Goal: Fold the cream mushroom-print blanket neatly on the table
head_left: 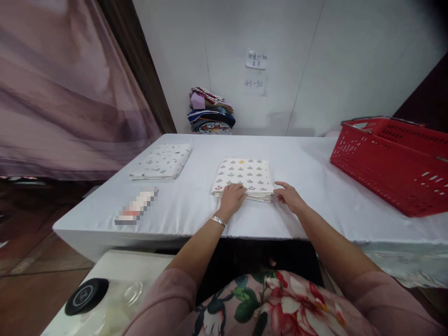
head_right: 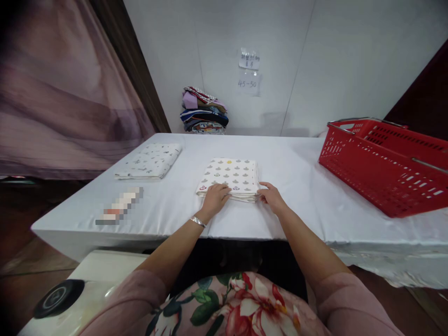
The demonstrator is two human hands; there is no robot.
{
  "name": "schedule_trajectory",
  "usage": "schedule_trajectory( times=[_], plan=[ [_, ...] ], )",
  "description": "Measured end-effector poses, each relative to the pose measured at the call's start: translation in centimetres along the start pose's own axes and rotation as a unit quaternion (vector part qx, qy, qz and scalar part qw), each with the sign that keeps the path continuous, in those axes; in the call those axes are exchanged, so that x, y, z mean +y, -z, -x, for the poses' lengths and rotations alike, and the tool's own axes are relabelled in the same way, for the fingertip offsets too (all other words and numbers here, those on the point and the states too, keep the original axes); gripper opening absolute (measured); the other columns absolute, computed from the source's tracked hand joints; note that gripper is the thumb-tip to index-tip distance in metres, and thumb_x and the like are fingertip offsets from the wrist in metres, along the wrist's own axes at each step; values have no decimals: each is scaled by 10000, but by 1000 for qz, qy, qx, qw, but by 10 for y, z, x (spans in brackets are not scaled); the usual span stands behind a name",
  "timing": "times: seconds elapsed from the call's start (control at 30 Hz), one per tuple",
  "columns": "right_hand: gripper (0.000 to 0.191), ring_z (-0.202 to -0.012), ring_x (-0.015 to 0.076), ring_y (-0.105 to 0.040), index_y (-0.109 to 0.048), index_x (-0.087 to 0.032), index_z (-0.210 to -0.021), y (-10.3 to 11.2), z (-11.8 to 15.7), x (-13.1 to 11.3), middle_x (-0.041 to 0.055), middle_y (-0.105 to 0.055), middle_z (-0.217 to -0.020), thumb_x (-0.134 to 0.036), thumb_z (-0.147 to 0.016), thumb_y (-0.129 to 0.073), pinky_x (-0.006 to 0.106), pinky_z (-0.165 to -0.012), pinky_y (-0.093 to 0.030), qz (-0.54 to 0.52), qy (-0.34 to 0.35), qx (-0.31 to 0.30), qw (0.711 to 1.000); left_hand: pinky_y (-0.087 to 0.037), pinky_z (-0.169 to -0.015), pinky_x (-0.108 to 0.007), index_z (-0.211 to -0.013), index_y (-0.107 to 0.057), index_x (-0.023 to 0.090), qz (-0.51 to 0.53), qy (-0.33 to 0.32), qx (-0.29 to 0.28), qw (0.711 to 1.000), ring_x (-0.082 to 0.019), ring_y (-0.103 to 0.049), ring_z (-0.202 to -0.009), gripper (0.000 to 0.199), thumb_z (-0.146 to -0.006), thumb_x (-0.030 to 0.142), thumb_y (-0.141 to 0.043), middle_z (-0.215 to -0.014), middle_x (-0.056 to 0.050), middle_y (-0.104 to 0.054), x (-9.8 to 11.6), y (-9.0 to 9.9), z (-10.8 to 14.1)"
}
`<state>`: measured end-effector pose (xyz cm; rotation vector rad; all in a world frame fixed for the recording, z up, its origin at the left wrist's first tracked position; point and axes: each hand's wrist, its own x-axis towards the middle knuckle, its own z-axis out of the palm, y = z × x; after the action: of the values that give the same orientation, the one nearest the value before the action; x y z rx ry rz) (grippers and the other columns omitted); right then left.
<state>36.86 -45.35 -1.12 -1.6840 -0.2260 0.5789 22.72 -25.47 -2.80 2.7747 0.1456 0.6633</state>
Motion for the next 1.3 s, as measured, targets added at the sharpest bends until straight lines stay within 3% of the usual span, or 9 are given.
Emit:
schedule_trajectory(
  times=[0.1,0.17,0.3,0.43,0.57,0.8,0.93,1.13,1.3],
  plan=[
    [530,-447,108,-473,-528,-166,-1198,2,-3,9,-27,-568,-576,-234,-678,-601,226,-434,-329,79,-5,3,997,-395,-888,-375,-998,-648,261,10,-7,1,1000,-210,-523,-1026,165,-861,248,-557,-1080,-34,-630,-4,2,0],
    [520,-531,133,-526,-529,-173,-1212,1,-2,12,8,-616,-686,-239,-700,-586,250,-492,-383,171,44,18,984,-402,-879,-366,-993,-648,253,15,-7,8,1000,-207,-521,-1016,162,-865,240,-549,-1070,-35,-633,-6,3,1],
    [404,-962,225,-554,-582,-218,-1164,-8,8,10,76,-609,-1082,-210,-763,-533,326,-749,-450,375,265,77,885,-400,-894,-373,-1049,-633,239,7,-2,27,1000,-211,-513,-1041,203,-874,230,-532,-1099,-50,-624,-7,4,3],
    [312,-1073,232,-493,-621,-227,-1111,-20,13,6,76,-591,-1123,-212,-836,-474,359,-875,-427,432,401,-1,808,-379,-938,-384,-1081,-624,248,-5,0,30,1000,-212,-509,-1073,229,-870,226,-537,-1120,-50,-618,-12,8,6],
    [290,-975,238,-524,-665,-211,-1058,-23,7,10,89,-626,-1036,-206,-858,-455,374,-872,-416,469,412,-59,779,-382,-938,-383,-1039,-645,245,-24,15,41,999,-212,-518,-1058,208,-878,219,-517,-1100,-47,-629,-33,17,14],
    [280,-911,221,-530,-668,-196,-1048,-22,5,9,86,-623,-1027,-216,-878,-446,338,-806,-409,534,409,-75,737,-435,-887,-361,-1049,-649,229,-50,46,43,997,-206,-518,-1032,243,-874,178,-489,-1094,-50,-630,-75,40,35],
    [289,-866,211,-539,-673,-194,-1049,-23,1,9,84,-629,-985,-252,-903,-431,323,-756,-404,571,417,-71,703,-455,-855,-334,-1056,-651,229,-75,44,41,995,-200,-526,-1002,245,-895,195,-470,-1068,-38,-643,-80,41,39],
    [307,-837,205,-547,-701,-212,-985,-22,-6,17,74,-640,-934,-259,-923,-404,313,-722,-405,561,440,-64,698,-482,-794,-300,-1074,-653,257,-79,99,21,992,-180,-569,-941,270,-898,188,-460,-1036,-18,-645,-87,35,43],
    [285,-922,230,-536,-655,-180,-1068,-27,7,13,96,-617,-1037,-248,-908,-430,339,-780,-408,573,452,-54,681,-479,-866,-300,-1092,-630,237,-32,92,55,994,-171,-560,-1006,284,-866,151,-483,-1100,-25,-612,-80,36,48]
  ],
)
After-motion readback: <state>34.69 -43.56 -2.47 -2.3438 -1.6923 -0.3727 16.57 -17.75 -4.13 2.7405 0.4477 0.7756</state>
